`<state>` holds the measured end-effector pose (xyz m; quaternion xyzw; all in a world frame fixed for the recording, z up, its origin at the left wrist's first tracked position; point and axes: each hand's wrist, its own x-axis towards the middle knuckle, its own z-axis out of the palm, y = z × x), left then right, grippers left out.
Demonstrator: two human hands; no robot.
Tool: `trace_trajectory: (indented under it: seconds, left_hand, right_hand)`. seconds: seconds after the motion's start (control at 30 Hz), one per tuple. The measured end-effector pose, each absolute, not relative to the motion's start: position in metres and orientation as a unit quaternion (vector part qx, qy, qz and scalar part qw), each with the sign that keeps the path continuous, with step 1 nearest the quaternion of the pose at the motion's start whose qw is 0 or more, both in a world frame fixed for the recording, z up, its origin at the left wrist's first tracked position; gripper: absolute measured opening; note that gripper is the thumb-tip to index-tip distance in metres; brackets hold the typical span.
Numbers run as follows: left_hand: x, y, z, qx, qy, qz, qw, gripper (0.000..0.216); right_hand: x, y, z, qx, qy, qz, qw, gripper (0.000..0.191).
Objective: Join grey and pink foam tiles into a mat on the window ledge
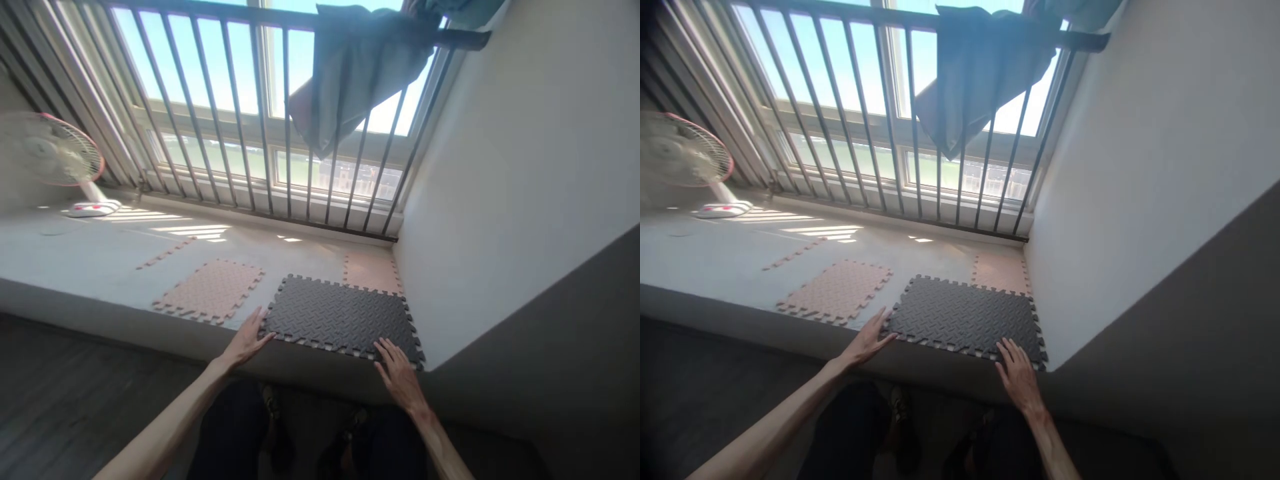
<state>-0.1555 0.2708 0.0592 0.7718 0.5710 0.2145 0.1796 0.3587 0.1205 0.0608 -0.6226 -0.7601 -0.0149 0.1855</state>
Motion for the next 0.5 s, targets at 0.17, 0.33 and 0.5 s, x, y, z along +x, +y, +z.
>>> trace_trajectory:
  seconds: [0.17, 0.33, 0.5]
  left_hand:
    - [-0.232, 0.274, 0.066, 0.629, 0.727, 0.268, 0.07, 0.071]
    - [-0.297, 0.29, 0.07, 0.468, 0.842, 0.263, 0.045, 0.08]
    - [-0.336, 0.322, 0.085, 0.4, 0.872, 0.269, 0.078, 0.089]
  right_hand:
    - [0.332, 0.069, 0.056, -0.596, -0.761, 0.018, 0.257, 0.038]
    - [0.324, 0.048, 0.046, -0.599, -0.755, 0.043, 0.264, 0.034]
    - [0.333, 0.06, 0.043, -0.587, -0.766, 0.046, 0.257, 0.033]
